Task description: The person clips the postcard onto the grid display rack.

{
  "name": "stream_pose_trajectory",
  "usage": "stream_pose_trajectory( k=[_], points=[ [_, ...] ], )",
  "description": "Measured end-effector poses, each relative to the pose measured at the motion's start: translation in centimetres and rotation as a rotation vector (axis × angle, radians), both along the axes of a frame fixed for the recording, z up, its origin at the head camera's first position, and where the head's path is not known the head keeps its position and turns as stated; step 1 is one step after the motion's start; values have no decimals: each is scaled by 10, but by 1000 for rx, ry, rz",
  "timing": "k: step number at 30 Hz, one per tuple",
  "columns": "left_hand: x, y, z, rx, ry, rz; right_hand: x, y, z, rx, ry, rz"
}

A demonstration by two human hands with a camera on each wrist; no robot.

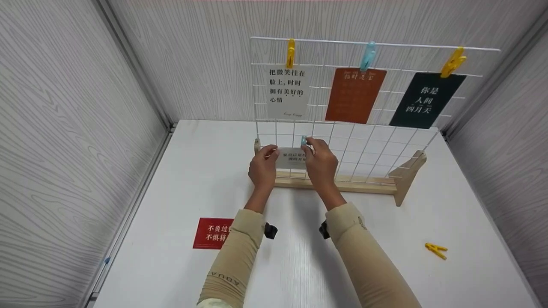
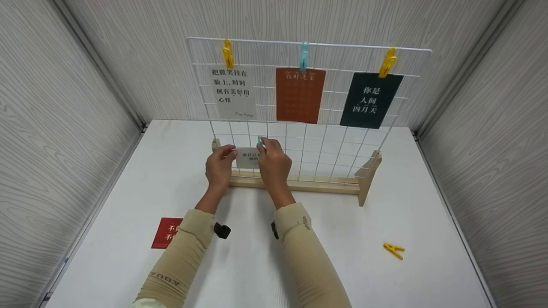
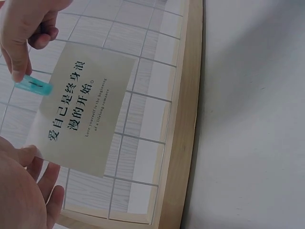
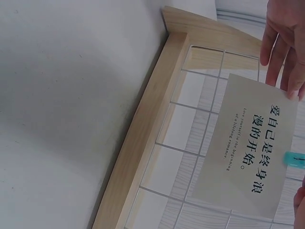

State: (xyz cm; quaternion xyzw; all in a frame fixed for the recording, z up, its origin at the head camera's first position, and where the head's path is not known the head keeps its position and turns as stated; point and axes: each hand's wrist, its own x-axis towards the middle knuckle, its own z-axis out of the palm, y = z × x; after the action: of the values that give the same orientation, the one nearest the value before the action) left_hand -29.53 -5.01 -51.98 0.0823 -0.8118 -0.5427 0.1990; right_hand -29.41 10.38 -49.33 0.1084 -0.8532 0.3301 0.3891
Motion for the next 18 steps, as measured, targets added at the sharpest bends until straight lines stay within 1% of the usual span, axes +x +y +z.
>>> stream_pose_trajectory(
  k=[5, 9, 13, 18],
  points=[
    [1, -1, 1, 12, 5, -2, 1, 1, 1, -6, -42, -13],
    [2, -1, 1, 34, 27, -15, 2, 3, 2, -28, -78, -14],
    [5, 0, 1, 60, 48, -27, 5, 9, 2, -74, -111, 8],
    [11, 1, 1, 56, 41, -16, 13, 22, -1, -143, -160, 4]
  ],
)
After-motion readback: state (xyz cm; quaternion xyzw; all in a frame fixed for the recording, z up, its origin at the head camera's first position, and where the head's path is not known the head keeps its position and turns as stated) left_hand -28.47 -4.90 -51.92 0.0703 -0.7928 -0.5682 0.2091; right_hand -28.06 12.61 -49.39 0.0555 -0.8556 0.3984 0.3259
